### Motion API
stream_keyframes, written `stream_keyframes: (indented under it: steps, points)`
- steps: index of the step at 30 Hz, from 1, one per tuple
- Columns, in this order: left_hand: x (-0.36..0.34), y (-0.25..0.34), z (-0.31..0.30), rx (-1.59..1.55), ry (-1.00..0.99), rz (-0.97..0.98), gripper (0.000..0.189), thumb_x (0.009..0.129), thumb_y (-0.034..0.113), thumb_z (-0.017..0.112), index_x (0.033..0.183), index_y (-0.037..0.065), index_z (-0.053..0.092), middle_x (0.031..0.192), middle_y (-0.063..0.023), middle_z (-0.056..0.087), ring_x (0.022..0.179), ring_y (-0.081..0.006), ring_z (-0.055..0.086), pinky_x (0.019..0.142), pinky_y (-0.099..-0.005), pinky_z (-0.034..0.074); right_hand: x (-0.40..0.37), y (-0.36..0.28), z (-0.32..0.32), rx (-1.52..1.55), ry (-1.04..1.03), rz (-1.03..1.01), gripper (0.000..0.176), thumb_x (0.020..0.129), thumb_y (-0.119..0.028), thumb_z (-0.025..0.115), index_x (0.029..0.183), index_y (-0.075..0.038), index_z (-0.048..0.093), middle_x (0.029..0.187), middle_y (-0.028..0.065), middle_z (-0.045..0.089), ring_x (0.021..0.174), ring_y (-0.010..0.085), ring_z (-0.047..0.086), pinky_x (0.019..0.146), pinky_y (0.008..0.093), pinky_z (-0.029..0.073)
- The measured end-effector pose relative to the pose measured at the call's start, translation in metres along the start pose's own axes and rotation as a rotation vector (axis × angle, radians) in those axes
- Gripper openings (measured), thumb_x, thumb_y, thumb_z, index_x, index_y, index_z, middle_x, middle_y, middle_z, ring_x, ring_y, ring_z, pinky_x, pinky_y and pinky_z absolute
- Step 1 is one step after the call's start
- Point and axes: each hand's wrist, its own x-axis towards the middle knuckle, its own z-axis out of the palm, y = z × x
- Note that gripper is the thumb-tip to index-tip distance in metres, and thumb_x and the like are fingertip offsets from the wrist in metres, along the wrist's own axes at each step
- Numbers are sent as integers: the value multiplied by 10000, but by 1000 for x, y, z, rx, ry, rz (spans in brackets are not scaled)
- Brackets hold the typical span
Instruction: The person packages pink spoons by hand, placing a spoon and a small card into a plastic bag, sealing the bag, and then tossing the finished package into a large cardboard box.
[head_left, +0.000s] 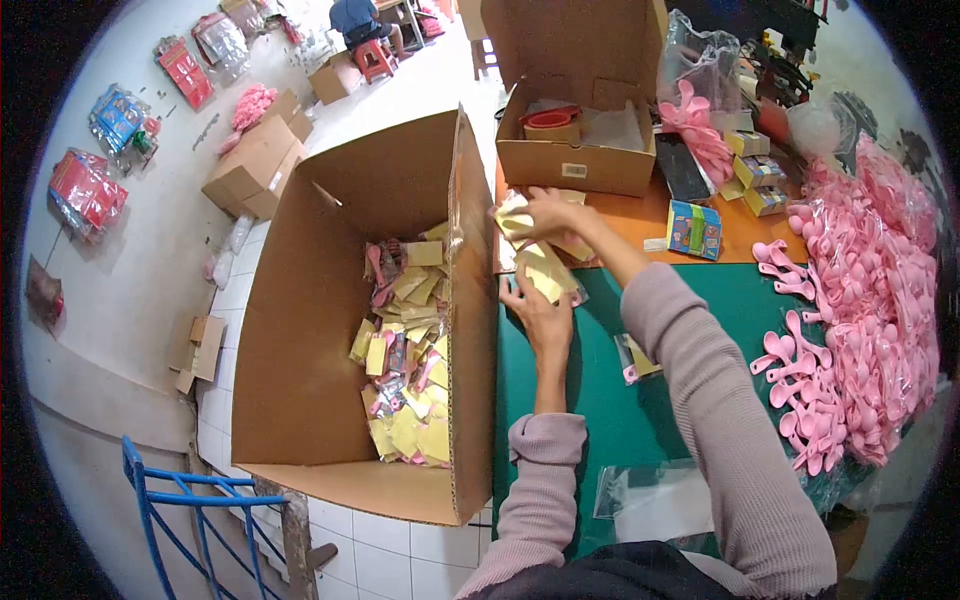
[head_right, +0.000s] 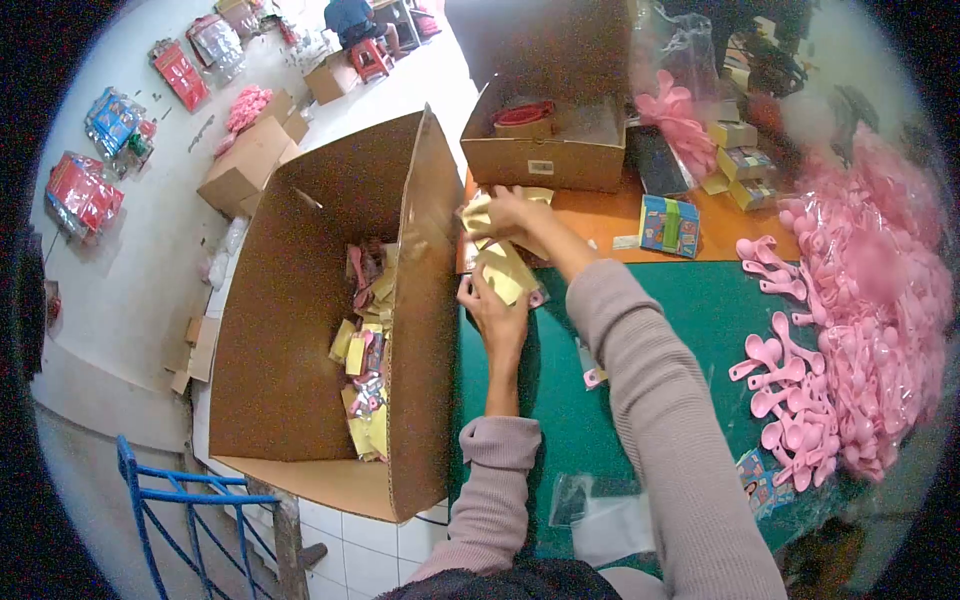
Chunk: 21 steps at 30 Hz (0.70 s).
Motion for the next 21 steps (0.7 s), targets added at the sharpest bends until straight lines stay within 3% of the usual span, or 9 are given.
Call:
stream_keyframes:
  steps: [2,4,6,7,8,11,14,17,21]
  points:
    - [3,4,-9,-91,-53,-151,744,627,25,688,1270,76,318,1164,-226,376,972,-324,490,891,-384,393,-4,10,6,57,-185,8,527,712,-519,617,1140,-222,535,1135,160,524,1086,373,430,904,474,341]
    - [6,-4,-5,-133,-2,-180,683,650,11,635,1258,17,324,1048,-185,491,921,-269,533,834,-357,430,-17,16,1,136,-92,60,438,683,-380,675,1058,-174,580,1099,150,546,1067,342,458,899,423,359]
    - [8,-7,-2,-259,13,-185,596,695,17,595,1239,-1,352,996,-167,542,865,-238,562,787,-318,449,-30,32,-7,286,-71,-95,354,641,-230,681,966,-106,618,1010,146,591,989,306,532,838,369,417]
    - [8,-2,-4,-384,-42,-324,476,749,18,536,1204,-24,401,955,-135,578,833,-186,577,743,-279,460,-38,38,-13,434,-66,-25,277,619,-153,641,878,-55,638,906,141,625,881,274,594,758,343,462]
    - [9,1,-8,-451,-90,-381,406,786,17,478,1182,-55,430,963,-109,585,845,-154,576,736,-265,462,-51,42,-16,489,162,-46,223,622,-123,612,824,-34,643,861,133,639,813,261,615,698,324,480]
    - [14,-3,-7,-940,22,-449,361,811,-11,451,1167,-65,470,947,-79,572,818,-140,557,717,-264,461,-74,55,-30,693,139,73,191,626,-105,600,795,-25,643,846,118,647,799,242,618,709,307,478]
    - [17,6,-10,-980,82,-386,344,855,29,461,1190,-36,414,1044,-110,530,929,-167,533,782,-274,444,-74,62,-22,675,205,277,394,674,-329,634,950,-48,619,964,158,618,907,272,593,757,375,468]
    - [20,-3,0,-850,11,-347,337,860,16,459,1186,-17,381,1071,-134,519,976,-196,524,845,-296,419,-71,34,-10,471,224,724,830,670,-618,591,1254,-70,370,1280,285,292,1179,432,314,894,577,323]
    - [32,-9,7,-616,63,-126,335,850,-6,468,1173,-8,380,1121,-168,508,1062,-229,502,912,-321,392,-78,10,-8,229,83,669,776,603,-412,737,1215,-49,428,1245,218,361,1158,389,352,880,563,347]
